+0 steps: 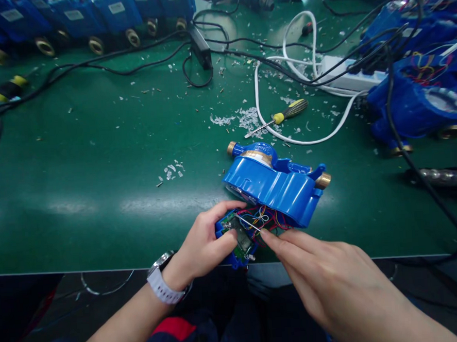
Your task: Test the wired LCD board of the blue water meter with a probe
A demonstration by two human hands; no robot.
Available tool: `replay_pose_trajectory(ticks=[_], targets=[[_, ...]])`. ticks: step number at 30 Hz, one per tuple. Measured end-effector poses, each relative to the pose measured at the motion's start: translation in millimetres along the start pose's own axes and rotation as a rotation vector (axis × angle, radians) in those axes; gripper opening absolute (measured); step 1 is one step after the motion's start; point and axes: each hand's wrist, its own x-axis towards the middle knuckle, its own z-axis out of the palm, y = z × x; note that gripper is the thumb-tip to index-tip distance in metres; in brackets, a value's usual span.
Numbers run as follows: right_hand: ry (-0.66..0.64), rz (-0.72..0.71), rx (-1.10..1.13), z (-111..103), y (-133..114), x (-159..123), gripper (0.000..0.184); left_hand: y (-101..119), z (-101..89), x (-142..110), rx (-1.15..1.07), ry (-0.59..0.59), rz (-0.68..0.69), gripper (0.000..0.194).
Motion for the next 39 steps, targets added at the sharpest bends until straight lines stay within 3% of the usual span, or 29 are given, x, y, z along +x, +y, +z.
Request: replay_pose_trajectory(ticks=[8, 21, 28, 34, 39], targets=[[0.027, -0.012, -0.067, 0, -4, -1, 0.052, -3, 2.3, 0, 0.010, 0.013, 0.010, 0.047], [-0.086, 0.006, -0.150, 4, -7, -7, 0.057, -3, 2.6, -2, 0.007, -0.012, -0.004, 0.047], [0.053, 0.002, -0.233, 23, -17, -12, 0.053, -2, 2.3, 2, -0.022, 0.008, 0.038, 0.046], [0.161, -0.063, -0.111, 37, -6, -10, 0.044, -5, 0.6, 1, -0.011, 0.018, 0.038, 0.046], [0.124, -0.070, 0.141, 35, 12, -8, 0.038, -5, -1.2, -2, -0.040, 0.003, 0.046, 0.044]])
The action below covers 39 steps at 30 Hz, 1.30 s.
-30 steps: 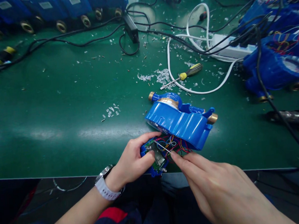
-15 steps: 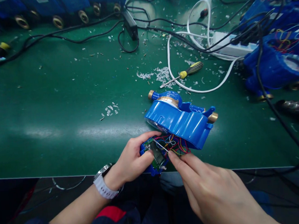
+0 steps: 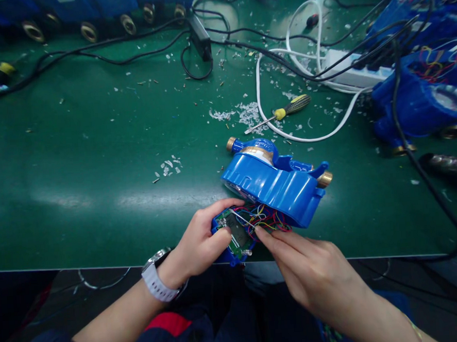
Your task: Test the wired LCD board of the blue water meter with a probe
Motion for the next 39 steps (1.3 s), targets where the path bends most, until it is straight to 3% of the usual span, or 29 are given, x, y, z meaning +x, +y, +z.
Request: replay_pose_trajectory(ticks=[10, 15, 20, 25, 34, 39], targets=[[-0.003, 0.085, 0.366, 9, 15, -4, 0.039, -3, -1.1, 2, -0.072, -0.028, 0.012, 0.043], [-0.054, 0.188, 0.342, -13, 9, -6, 0.040, -2, -0.9, 1, -0.076, -0.064, 0.025, 0.048], [-0.123, 0.164, 0.360, -35, 4, -2, 0.041, -3, -0.9, -1, -0.062, -0.083, 0.033, 0.049], [-0.118, 0.145, 0.398, -41, 2, 8, 0.038, -1, -1.4, -2, -0.051, -0.096, 0.032, 0.051], [-0.246, 0.391, 0.511, -44, 1, 13, 0.033, -2, -0.2, -2, -0.002, -0.083, 0.097, 0.048], [-0.233, 0.467, 0.537, -40, -1, 12, 0.032, -2, 1.1, -3, 0.042, -0.038, 0.145, 0.045]])
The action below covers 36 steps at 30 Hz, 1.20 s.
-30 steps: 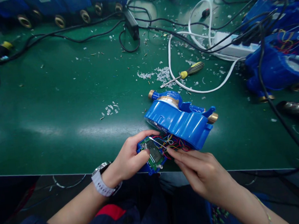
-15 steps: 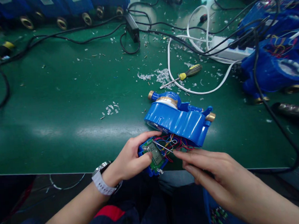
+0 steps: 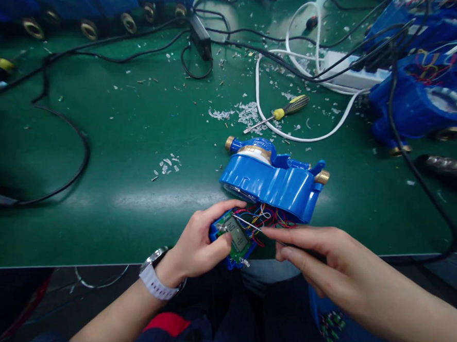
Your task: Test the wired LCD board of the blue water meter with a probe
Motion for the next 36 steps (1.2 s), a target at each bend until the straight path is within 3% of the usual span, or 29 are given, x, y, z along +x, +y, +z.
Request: replay_pose_trajectory(ticks=[6, 16, 24, 30, 36], targets=[[0.120, -0.262, -0.202, 11, 5, -4, 0.037, 2, 0.6, 2, -0.012, -0.004, -0.042, 0.043], [0.209, -0.405, -0.615, 19, 11, -9, 0.046, 1, -0.4, 3, -0.052, -0.034, -0.100, 0.046], [0.115, -0.311, -0.268, 1, 12, -8, 0.034, 1, 0.3, 3, -0.182, -0.074, -0.124, 0.050], [0.082, -0.233, -0.284, -8, 6, -14, 0.035, 0, -0.9, 2, -0.175, -0.100, -0.123, 0.050], [0.100, -0.308, -0.364, -14, 5, -16, 0.038, 0, -1.7, 1, -0.150, -0.115, -0.075, 0.051]])
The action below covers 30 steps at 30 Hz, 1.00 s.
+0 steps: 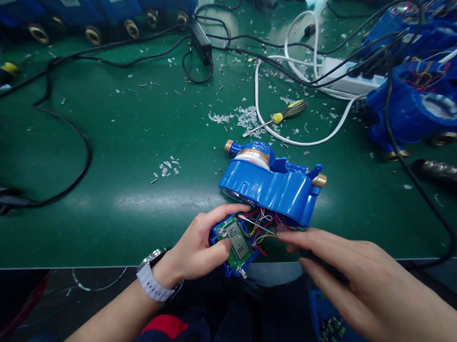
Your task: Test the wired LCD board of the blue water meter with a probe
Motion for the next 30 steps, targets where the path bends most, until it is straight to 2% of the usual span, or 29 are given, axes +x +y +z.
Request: replay_pose_trajectory(ticks=[3, 9, 14, 21, 30], targets=[[0.005, -0.057, -0.088, -7, 0, -1, 0.038, 5, -2.9, 1, -0.008, -0.034, 0.000, 0.052], [0.035, -0.178, -0.299, -12, -2, 2, 0.043, 16, -13.0, 8, -0.137, -0.106, -0.120, 0.047], [0.058, -0.251, -0.384, -13, -5, 11, 0.046, 13, -17.2, 13, -0.252, -0.115, -0.167, 0.048], [-0.003, -0.298, -0.470, -19, -12, 20, 0.043, 7, -18.2, 15, -0.085, -0.098, -0.138, 0.045], [0.007, -0.334, -0.542, -19, -16, 23, 0.042, 9, -15.5, 17, -0.015, -0.103, -0.080, 0.044]])
